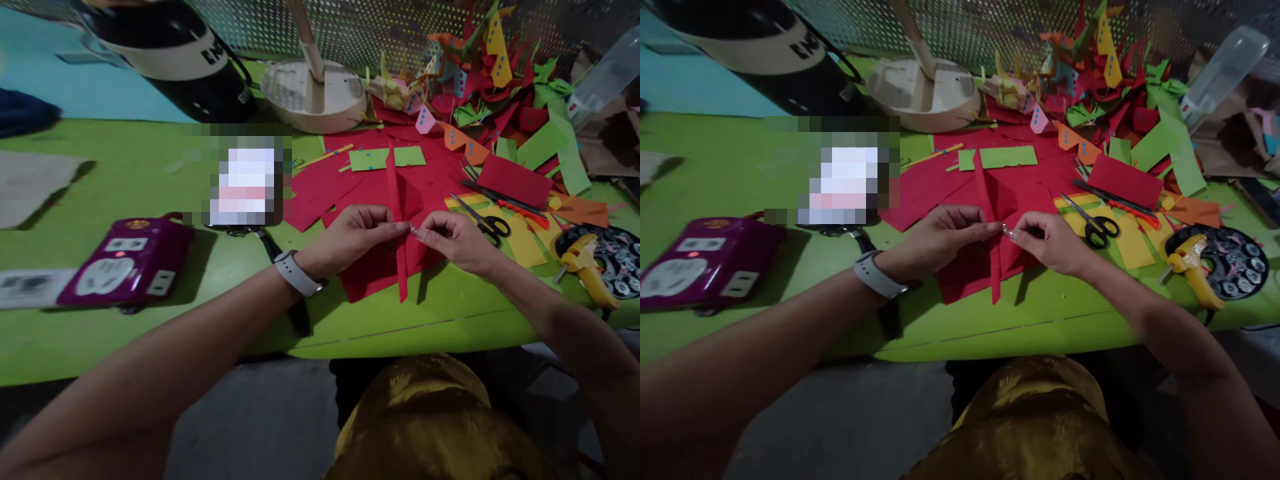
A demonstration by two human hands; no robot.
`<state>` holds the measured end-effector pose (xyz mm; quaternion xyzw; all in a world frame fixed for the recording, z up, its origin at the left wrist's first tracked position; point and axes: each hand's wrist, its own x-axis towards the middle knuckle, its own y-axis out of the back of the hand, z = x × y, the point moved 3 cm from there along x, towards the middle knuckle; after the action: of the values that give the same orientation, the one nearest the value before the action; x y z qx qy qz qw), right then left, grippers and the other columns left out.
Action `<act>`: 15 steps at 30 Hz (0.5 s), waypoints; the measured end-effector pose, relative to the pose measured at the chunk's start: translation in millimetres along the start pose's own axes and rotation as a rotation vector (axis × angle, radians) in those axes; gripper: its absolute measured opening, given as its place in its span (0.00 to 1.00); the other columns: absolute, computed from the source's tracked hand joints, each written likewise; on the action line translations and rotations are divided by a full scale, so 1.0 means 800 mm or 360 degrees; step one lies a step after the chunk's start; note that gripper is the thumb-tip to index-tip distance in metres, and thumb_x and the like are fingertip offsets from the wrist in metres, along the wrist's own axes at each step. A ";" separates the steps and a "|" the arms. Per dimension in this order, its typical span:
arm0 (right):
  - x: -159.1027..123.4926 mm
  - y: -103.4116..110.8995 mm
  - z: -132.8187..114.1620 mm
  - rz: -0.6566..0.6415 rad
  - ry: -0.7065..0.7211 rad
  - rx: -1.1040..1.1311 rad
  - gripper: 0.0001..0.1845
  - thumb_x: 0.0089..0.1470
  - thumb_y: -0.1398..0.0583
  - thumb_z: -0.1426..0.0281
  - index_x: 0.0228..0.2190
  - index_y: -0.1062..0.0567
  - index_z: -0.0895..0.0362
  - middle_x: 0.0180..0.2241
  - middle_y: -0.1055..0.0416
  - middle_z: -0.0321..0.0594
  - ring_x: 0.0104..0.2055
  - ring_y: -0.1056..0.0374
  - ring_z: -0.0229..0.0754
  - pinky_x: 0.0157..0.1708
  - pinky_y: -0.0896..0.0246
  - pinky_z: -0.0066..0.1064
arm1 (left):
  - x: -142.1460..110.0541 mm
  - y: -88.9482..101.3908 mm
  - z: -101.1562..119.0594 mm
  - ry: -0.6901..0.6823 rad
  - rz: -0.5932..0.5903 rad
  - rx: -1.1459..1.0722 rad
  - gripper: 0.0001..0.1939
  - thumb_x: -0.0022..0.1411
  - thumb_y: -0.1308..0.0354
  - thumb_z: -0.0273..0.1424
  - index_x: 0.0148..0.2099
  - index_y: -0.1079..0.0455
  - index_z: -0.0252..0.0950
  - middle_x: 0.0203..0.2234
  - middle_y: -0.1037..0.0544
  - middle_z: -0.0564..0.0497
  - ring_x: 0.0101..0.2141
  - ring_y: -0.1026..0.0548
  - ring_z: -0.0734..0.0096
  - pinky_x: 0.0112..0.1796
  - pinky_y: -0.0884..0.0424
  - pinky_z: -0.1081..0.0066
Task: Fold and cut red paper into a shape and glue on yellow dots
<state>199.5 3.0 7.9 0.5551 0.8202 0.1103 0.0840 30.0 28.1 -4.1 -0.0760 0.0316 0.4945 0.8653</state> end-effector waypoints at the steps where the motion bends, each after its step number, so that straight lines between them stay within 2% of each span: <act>1: 0.000 0.000 -0.001 0.0003 -0.0015 0.0028 0.22 0.51 0.37 0.50 0.23 0.32 0.55 0.21 0.42 0.29 0.24 0.50 0.33 0.24 0.52 0.29 | 0.000 0.000 0.000 -0.0011 0.0009 0.0009 0.21 0.45 0.27 0.44 0.23 0.31 0.33 0.19 0.30 0.56 0.21 0.35 0.79 0.24 0.39 0.75; 6: 0.002 0.004 0.002 0.0111 -0.0037 0.0137 0.25 0.51 0.37 0.47 0.23 0.34 0.54 0.21 0.43 0.29 0.23 0.48 0.33 0.23 0.51 0.28 | 0.002 0.002 0.001 -0.0104 0.0099 -0.0017 0.19 0.48 0.29 0.43 0.24 0.30 0.34 0.20 0.29 0.56 0.22 0.34 0.78 0.27 0.37 0.75; 8: 0.001 0.009 0.003 0.0245 -0.0026 0.0127 0.21 0.54 0.39 0.50 0.26 0.32 0.54 0.23 0.39 0.31 0.24 0.45 0.33 0.25 0.47 0.28 | 0.003 0.003 0.002 -0.0109 0.0146 -0.0047 0.19 0.48 0.28 0.42 0.24 0.30 0.34 0.19 0.29 0.56 0.22 0.34 0.79 0.27 0.36 0.75; 10: -0.002 0.015 0.002 0.0394 0.0067 0.0018 0.14 0.57 0.40 0.56 0.29 0.30 0.54 0.26 0.34 0.33 0.27 0.39 0.35 0.28 0.40 0.30 | 0.005 0.005 0.002 -0.0093 0.0202 -0.0139 0.19 0.47 0.27 0.41 0.23 0.32 0.34 0.19 0.30 0.57 0.22 0.34 0.79 0.26 0.34 0.76; 12: -0.007 0.017 -0.007 0.0482 0.0332 -0.0247 0.06 0.56 0.40 0.65 0.34 0.27 0.54 0.33 0.29 0.39 0.36 0.32 0.40 0.38 0.34 0.35 | 0.005 0.007 0.001 -0.0039 0.0234 -0.0266 0.20 0.46 0.27 0.41 0.23 0.34 0.35 0.19 0.31 0.59 0.21 0.34 0.80 0.26 0.32 0.76; 13: -0.010 0.016 -0.012 0.0491 0.0498 -0.0420 0.08 0.54 0.40 0.68 0.38 0.25 0.54 0.39 0.28 0.42 0.43 0.31 0.43 0.45 0.33 0.39 | 0.006 0.007 0.001 -0.0004 0.0235 -0.0320 0.21 0.46 0.27 0.40 0.24 0.35 0.35 0.19 0.31 0.59 0.20 0.33 0.80 0.26 0.31 0.76; 15: -0.015 0.011 -0.021 0.0417 0.0767 -0.0766 0.17 0.53 0.41 0.72 0.46 0.24 0.52 0.54 0.32 0.45 0.58 0.37 0.50 0.57 0.40 0.47 | 0.006 0.007 0.000 0.0052 0.0216 -0.0382 0.20 0.46 0.26 0.39 0.25 0.34 0.35 0.19 0.30 0.59 0.20 0.32 0.80 0.26 0.29 0.76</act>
<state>207.7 -6.5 26.4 0.5777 0.6890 0.4377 0.0018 27.5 34.7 -5.2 -0.1846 -0.0085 0.5508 0.8139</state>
